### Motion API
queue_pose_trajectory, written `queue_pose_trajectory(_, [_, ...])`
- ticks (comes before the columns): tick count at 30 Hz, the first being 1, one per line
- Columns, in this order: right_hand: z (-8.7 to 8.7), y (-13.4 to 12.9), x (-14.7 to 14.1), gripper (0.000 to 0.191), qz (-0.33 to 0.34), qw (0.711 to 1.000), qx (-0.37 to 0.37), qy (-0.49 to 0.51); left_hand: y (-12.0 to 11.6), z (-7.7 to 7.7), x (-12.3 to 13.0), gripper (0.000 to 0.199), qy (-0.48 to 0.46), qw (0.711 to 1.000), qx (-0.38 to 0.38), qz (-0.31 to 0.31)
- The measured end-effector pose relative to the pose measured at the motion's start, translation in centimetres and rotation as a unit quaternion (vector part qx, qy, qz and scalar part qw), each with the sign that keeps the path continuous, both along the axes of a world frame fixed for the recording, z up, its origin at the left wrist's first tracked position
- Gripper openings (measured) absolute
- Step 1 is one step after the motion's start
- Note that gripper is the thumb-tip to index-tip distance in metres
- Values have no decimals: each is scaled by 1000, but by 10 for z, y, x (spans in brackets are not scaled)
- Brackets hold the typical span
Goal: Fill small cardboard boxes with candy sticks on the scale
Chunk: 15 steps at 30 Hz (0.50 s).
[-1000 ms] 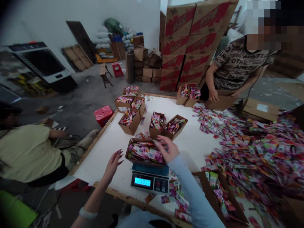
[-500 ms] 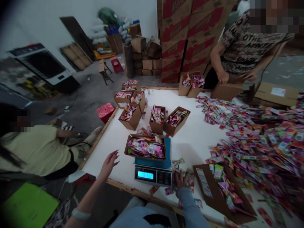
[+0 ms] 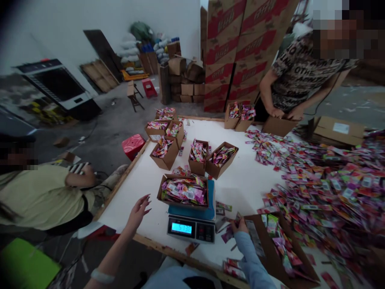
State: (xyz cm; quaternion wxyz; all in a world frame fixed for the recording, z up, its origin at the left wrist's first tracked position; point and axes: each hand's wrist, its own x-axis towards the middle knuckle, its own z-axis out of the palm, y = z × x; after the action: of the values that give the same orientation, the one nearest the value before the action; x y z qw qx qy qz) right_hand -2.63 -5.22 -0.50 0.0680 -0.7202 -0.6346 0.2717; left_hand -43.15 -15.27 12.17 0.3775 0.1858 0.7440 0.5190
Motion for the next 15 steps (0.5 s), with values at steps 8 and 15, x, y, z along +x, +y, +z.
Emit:
queue_pose_trajectory(8, [198, 73, -47, 43, 220, 940, 225, 133, 10, 1, 2, 57, -13, 1000, 24, 1])
queue_pose_trajectory(15, [257, 67, -218, 59, 568, 812, 132, -38, 15, 8, -2, 57, 5, 998, 55, -15])
